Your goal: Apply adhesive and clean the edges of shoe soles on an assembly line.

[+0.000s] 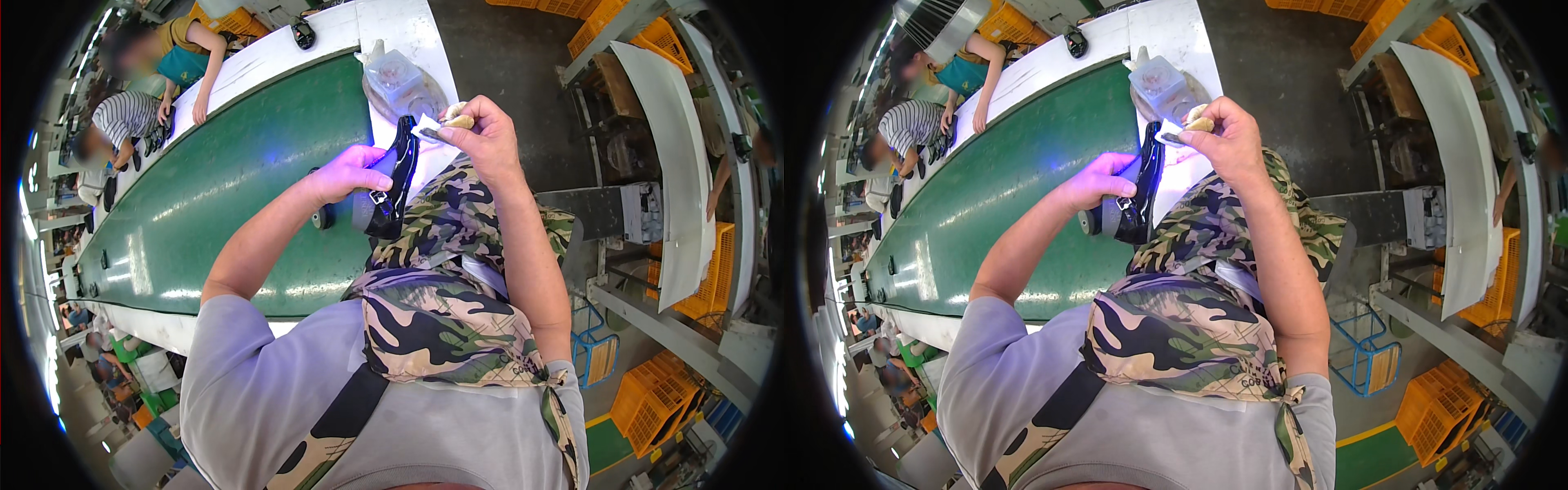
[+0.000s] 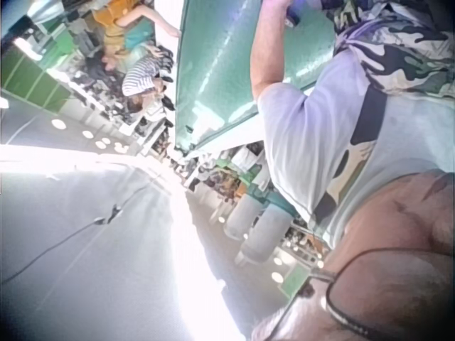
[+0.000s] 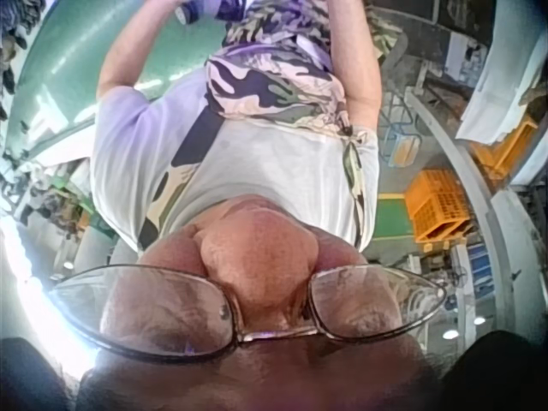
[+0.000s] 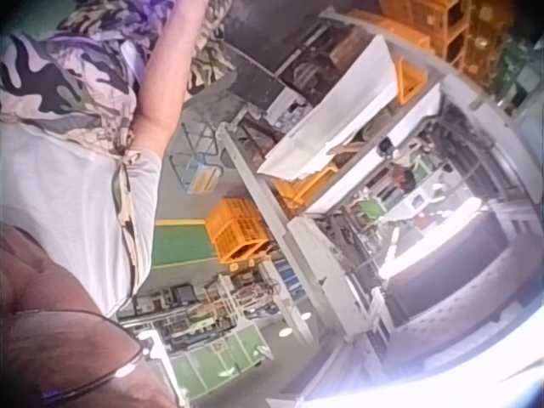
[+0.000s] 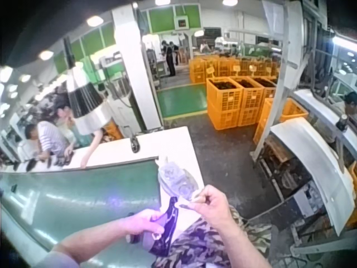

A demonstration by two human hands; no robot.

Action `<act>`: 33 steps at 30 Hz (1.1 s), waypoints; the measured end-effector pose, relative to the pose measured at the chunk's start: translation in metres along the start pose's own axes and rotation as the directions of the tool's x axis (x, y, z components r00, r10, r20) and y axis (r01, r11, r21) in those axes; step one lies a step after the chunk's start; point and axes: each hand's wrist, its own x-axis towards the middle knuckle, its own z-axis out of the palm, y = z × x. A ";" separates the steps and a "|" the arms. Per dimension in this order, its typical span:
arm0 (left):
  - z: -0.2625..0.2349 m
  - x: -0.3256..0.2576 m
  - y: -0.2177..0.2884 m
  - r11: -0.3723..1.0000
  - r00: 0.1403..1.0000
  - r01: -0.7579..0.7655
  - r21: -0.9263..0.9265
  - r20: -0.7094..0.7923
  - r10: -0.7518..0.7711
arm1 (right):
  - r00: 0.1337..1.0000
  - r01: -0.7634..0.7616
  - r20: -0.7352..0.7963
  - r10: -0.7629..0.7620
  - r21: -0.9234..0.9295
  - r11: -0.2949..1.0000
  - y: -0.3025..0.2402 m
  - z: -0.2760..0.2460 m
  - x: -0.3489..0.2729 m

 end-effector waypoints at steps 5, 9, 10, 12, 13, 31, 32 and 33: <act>0.006 0.002 -0.001 0.993 0.999 0.025 -0.113 -0.024 -0.028 | 1.000 0.018 0.015 -0.018 -0.029 0.999 0.005 0.000 -0.002; 0.002 0.006 -0.007 0.973 0.996 0.033 -0.230 -0.077 -0.052 | 0.999 0.014 0.037 -0.010 -0.109 0.994 0.009 0.001 -0.005; 0.003 0.006 -0.007 0.966 0.995 0.029 -0.255 -0.086 -0.052 | 0.999 0.005 0.036 -0.003 -0.056 0.998 0.008 0.003 -0.007; 0.002 0.005 -0.009 0.966 0.995 0.025 -0.258 -0.091 -0.050 | 0.998 -0.036 0.049 0.040 -0.073 0.997 0.006 0.004 -0.010; 0.005 0.004 -0.005 0.961 0.993 0.029 -0.273 -0.103 -0.060 | 0.995 -0.076 0.059 0.082 -0.089 0.993 0.005 0.003 -0.012; 0.001 0.011 -0.008 0.883 0.967 -0.016 -0.469 -0.230 -0.104 | 0.979 -0.143 0.151 0.134 0.049 0.989 0.003 0.007 -0.024; 0.003 0.011 -0.008 0.874 0.960 -0.017 -0.485 -0.253 -0.122 | 0.980 -0.142 0.148 0.133 0.049 0.989 0.003 0.006 -0.024; 0.005 0.012 -0.008 0.875 0.960 -0.014 -0.484 -0.250 -0.123 | 0.980 -0.136 0.153 0.129 0.037 0.990 0.003 0.004 -0.024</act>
